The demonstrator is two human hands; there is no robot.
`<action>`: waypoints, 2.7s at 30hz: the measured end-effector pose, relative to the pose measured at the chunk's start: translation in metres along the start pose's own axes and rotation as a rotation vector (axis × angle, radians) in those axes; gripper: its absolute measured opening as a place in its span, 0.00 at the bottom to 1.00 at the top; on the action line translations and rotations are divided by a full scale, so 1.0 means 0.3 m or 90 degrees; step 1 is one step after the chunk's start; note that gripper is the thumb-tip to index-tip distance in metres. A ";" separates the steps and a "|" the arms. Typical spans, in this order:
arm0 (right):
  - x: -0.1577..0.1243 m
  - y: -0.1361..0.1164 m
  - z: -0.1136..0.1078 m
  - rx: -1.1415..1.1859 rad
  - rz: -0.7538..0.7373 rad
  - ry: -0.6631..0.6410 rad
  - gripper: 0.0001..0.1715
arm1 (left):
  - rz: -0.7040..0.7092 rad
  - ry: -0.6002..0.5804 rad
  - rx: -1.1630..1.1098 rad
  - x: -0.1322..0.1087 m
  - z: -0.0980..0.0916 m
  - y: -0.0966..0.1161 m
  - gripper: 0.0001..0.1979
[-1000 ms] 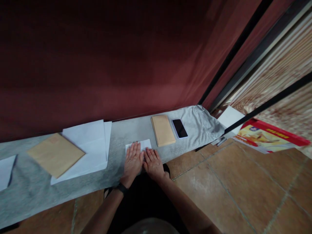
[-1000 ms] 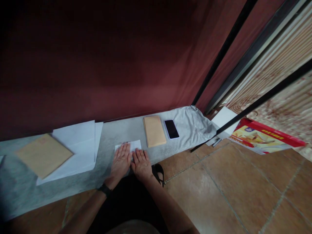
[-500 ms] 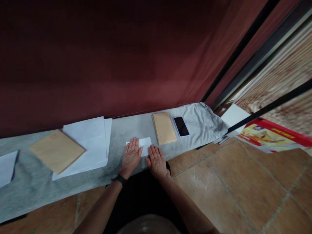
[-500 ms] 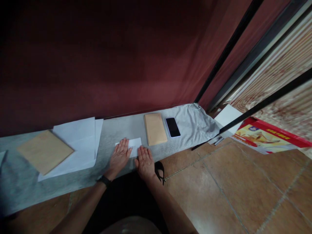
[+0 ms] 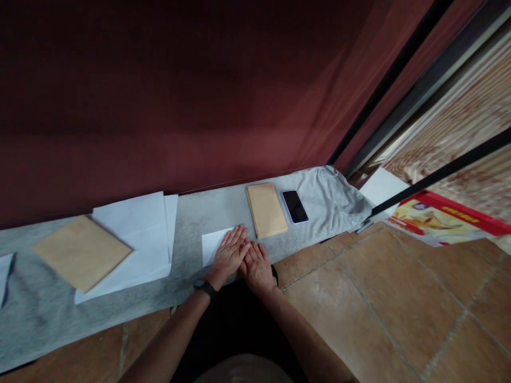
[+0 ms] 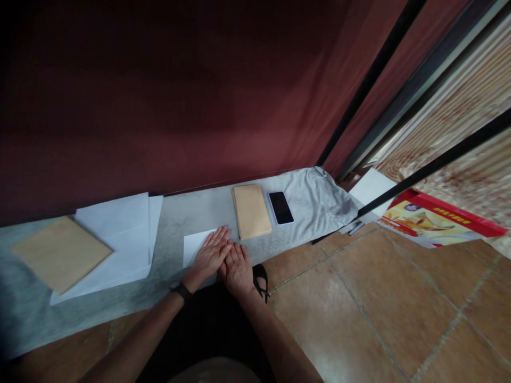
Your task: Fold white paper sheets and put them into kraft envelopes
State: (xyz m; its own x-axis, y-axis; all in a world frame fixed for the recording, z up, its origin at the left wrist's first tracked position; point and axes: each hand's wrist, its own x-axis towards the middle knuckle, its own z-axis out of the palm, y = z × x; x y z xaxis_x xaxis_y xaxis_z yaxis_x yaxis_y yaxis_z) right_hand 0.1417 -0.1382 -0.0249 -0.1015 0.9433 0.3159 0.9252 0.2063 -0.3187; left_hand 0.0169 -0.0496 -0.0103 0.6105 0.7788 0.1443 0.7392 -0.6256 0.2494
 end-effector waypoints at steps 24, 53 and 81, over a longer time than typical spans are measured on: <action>0.209 -0.119 0.001 0.066 0.017 -0.039 0.29 | -0.105 0.038 0.114 -0.144 -0.007 -0.143 0.31; 0.207 -0.071 0.096 -0.042 0.074 -0.014 0.41 | -0.235 0.139 0.102 -0.225 -0.043 -0.149 0.36; 0.009 -0.055 0.029 -0.052 -0.009 -0.006 0.34 | -0.129 0.095 0.043 -0.196 -0.038 -0.013 0.31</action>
State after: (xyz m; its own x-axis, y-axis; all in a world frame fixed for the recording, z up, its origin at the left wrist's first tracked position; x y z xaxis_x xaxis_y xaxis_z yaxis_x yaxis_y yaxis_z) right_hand 0.1230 -0.1367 -0.0265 -0.1185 0.9428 0.3117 0.9502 0.1988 -0.2400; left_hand -0.0251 -0.0925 -0.0088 0.4031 0.8833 0.2394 0.8625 -0.4542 0.2232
